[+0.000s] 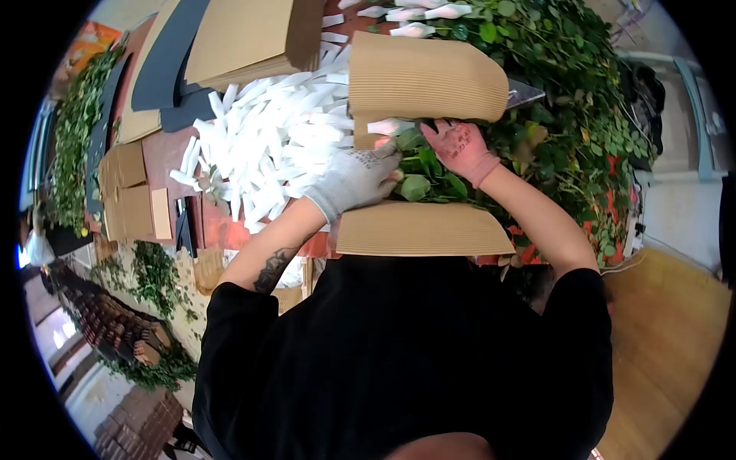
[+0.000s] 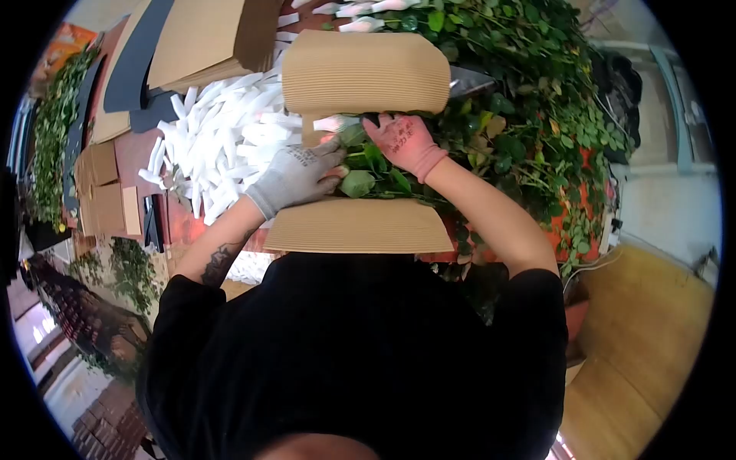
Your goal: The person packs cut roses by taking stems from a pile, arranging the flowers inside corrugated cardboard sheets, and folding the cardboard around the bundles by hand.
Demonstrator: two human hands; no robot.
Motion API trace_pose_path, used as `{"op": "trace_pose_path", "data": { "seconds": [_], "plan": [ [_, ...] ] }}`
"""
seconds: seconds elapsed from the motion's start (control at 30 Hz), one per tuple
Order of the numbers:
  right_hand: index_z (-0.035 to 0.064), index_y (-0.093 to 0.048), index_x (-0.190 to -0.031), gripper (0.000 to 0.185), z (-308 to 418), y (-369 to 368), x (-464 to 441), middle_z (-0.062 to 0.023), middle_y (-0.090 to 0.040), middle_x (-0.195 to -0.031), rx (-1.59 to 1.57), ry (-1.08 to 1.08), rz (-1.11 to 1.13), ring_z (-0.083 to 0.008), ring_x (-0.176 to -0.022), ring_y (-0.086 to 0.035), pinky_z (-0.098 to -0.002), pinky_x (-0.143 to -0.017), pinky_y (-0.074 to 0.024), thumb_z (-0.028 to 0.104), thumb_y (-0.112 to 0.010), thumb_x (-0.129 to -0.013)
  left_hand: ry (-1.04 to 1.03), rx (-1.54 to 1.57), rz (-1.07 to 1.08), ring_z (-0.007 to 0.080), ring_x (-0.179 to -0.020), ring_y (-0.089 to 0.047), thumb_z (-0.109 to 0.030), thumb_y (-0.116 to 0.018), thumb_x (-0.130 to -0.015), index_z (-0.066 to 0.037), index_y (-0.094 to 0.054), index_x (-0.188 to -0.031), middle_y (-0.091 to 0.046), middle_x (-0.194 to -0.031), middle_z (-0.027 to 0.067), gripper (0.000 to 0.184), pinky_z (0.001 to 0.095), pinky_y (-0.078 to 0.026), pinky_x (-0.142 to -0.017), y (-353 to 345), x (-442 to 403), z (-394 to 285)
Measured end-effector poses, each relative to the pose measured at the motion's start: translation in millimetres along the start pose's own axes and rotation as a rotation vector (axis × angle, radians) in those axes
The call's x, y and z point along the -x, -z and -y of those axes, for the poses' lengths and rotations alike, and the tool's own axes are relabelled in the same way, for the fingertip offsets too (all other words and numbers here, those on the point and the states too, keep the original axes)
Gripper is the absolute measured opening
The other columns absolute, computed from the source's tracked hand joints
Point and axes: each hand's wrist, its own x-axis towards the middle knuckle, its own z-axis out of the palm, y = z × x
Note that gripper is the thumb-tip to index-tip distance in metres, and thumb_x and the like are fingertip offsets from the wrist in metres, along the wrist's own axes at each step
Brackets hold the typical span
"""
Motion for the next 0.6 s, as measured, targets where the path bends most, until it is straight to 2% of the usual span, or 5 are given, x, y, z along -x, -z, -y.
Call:
{"op": "trace_pose_path", "data": {
  "seconds": [0.07, 0.17, 0.27, 0.37, 0.6],
  "plan": [
    [0.0145, -0.049, -0.125, 0.038, -1, 6, 0, -0.0173, -0.054, -0.120, -0.042, -0.040, 0.232, -0.0297, -0.106, -0.053, -0.0350, -0.083, -0.0456, 0.021, -0.040, -0.088, 0.029, -0.006, 0.048, 0.0299, -0.086, -0.062, -0.036, -0.050, -0.086, -0.007, -0.055, -0.118, -0.056, -0.119, 0.0153, 0.043, 0.0389, -0.048, -0.075, 1, -2, 1],
    [0.0185, -0.049, -0.126, 0.039, -2, -9, 4, -0.0174, -0.057, -0.113, -0.066, -0.008, 0.064, -0.0273, -0.101, -0.055, -0.0349, -0.081, -0.0458, 0.021, -0.040, -0.088, 0.021, 0.019, 0.042, 0.0306, -0.091, -0.061, -0.035, -0.051, -0.086, -0.008, -0.055, -0.120, -0.054, -0.123, 0.0160, 0.044, 0.0382, -0.048, -0.078, -3, -3, 7],
    [0.0221, -0.052, -0.124, 0.038, 0, -10, 3, -0.0161, -0.058, -0.106, -0.173, -0.050, 0.159, -0.0248, -0.094, -0.057, -0.0351, -0.075, -0.0471, 0.021, -0.041, -0.088, -0.037, 0.156, -0.009, 0.0315, -0.092, -0.061, -0.032, -0.054, -0.085, -0.007, -0.056, -0.118, -0.056, -0.118, 0.0163, 0.042, 0.0367, -0.048, -0.079, -2, -6, 22],
    [0.0224, -0.054, -0.121, 0.036, 4, -5, 0, -0.0141, -0.059, -0.099, -0.152, -0.092, 0.199, -0.0246, -0.089, -0.058, -0.0350, -0.069, -0.0479, 0.020, -0.042, -0.088, 0.018, 0.270, -0.358, 0.0301, -0.090, -0.061, -0.027, -0.055, -0.084, -0.011, -0.059, -0.115, -0.059, -0.112, 0.0134, 0.035, 0.0359, -0.049, -0.076, -7, -14, 41],
    [0.0225, -0.053, -0.123, 0.038, 4, -10, 0, -0.0146, -0.059, -0.099, -0.149, -0.073, 0.134, -0.0264, -0.089, -0.058, -0.0356, -0.068, -0.0489, 0.019, -0.042, -0.088, 0.207, -0.034, -0.404, 0.0279, -0.080, -0.061, -0.019, -0.055, -0.083, -0.017, -0.064, -0.103, -0.062, -0.097, 0.0083, 0.023, 0.0379, -0.049, -0.066, -23, -27, 46]
  ]
}}
